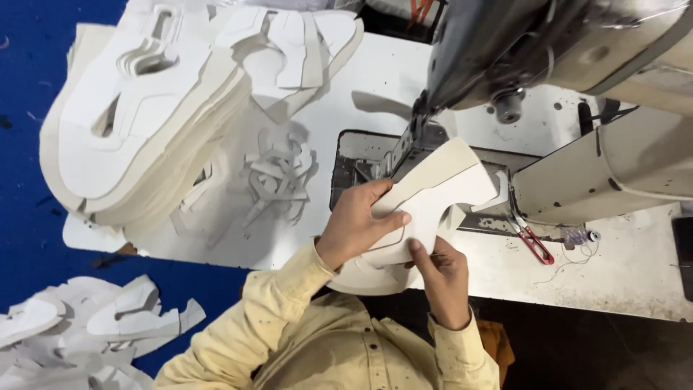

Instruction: The person aligns white shoe parts under a sewing machine needle and sews them together. They repeatedly pick up new parts from a stack, position them, and operate the machine to stitch the pieces.

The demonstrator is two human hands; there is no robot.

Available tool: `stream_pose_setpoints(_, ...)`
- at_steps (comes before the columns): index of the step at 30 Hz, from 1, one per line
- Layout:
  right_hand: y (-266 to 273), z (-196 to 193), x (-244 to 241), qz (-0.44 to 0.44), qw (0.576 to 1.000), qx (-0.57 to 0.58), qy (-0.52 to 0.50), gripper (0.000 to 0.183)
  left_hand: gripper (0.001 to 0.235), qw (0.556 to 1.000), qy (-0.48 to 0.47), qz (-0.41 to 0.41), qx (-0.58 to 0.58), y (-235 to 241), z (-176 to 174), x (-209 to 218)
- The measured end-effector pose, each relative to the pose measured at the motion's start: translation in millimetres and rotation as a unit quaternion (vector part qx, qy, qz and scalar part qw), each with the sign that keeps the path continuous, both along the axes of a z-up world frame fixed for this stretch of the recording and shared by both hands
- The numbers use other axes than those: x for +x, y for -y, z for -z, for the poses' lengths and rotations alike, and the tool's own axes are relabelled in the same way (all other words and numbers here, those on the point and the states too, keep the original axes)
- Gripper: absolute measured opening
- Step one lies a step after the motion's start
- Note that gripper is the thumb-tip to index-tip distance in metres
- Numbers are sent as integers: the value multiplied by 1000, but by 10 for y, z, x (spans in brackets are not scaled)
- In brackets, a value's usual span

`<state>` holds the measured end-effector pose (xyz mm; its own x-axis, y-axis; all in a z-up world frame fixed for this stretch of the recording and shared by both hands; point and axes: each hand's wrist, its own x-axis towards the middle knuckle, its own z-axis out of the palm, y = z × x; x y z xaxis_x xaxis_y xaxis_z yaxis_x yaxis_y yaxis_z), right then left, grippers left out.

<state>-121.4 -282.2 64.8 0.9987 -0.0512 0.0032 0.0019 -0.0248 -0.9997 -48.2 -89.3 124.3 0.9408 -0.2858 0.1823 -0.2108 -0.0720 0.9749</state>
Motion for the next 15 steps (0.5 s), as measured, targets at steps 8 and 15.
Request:
stream_pose_setpoints(8, -141, -49, 359, -7, 998, 64, -24, 25, 55, 989, -86, 119, 27, -29, -76, 731)
stream_pose_setpoints(15, -312, -256, 601, -2, 991, 135, -18, 29, 67, 969, -207, 138, -3, 24, -100, 1268)
